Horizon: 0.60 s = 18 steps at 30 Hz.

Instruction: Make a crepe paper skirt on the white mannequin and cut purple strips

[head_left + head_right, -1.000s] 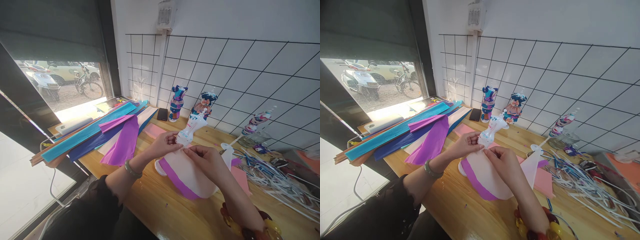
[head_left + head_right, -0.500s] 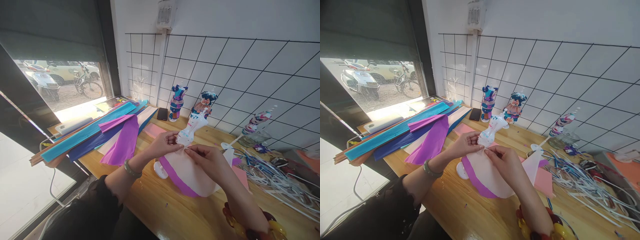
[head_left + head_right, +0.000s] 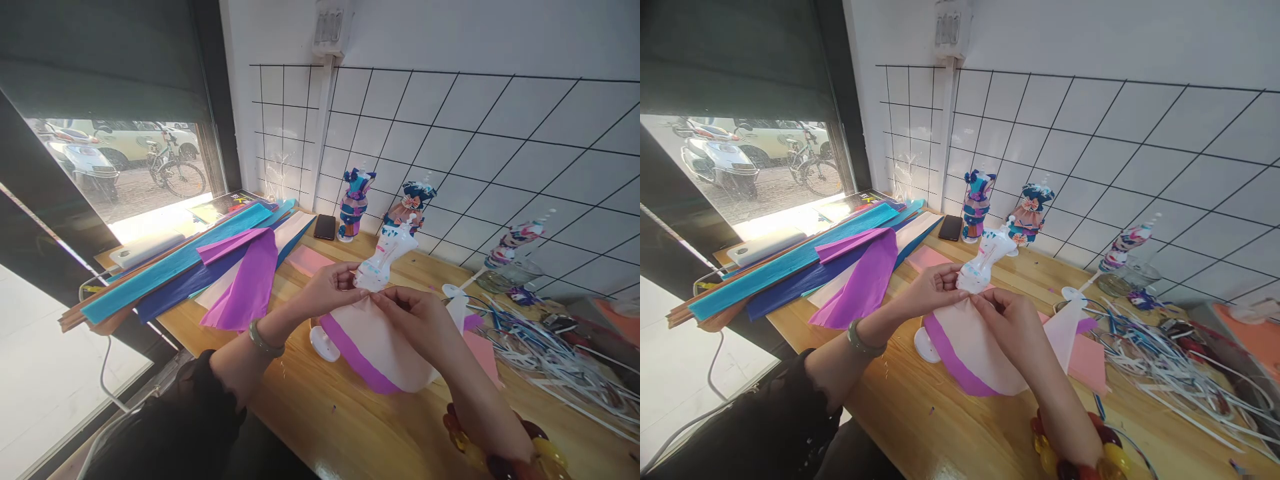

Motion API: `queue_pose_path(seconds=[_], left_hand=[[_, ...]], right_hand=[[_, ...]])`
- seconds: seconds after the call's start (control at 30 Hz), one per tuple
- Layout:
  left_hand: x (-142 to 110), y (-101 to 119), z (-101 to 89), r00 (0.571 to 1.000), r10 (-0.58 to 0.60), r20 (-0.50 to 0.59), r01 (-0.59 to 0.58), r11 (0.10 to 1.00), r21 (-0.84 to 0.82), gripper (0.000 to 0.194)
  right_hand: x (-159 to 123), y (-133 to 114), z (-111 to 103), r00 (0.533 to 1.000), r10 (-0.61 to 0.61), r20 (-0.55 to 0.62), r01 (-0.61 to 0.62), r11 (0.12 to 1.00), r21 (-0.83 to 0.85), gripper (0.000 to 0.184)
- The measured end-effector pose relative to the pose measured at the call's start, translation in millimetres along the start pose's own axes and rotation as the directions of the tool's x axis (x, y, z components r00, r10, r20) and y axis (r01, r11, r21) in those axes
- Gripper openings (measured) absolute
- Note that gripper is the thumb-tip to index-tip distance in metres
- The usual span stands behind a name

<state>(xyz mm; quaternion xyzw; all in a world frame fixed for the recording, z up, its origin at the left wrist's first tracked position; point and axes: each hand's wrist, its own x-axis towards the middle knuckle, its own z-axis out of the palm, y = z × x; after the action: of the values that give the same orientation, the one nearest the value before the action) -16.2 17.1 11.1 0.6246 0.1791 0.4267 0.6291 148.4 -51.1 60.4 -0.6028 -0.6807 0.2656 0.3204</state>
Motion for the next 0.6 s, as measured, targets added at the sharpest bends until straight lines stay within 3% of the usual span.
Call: queue_pose_path(seconds=[0.6], left_hand=[[-0.7, -1.8, 4.4, 0.999, 0.029, -0.035, -0.026, 0.997, 0.072, 0.056]], right_hand=[[1.7, 2.2, 2.6, 0.997, 0.069, -0.026, -0.07, 0.997, -0.035, 0.038]])
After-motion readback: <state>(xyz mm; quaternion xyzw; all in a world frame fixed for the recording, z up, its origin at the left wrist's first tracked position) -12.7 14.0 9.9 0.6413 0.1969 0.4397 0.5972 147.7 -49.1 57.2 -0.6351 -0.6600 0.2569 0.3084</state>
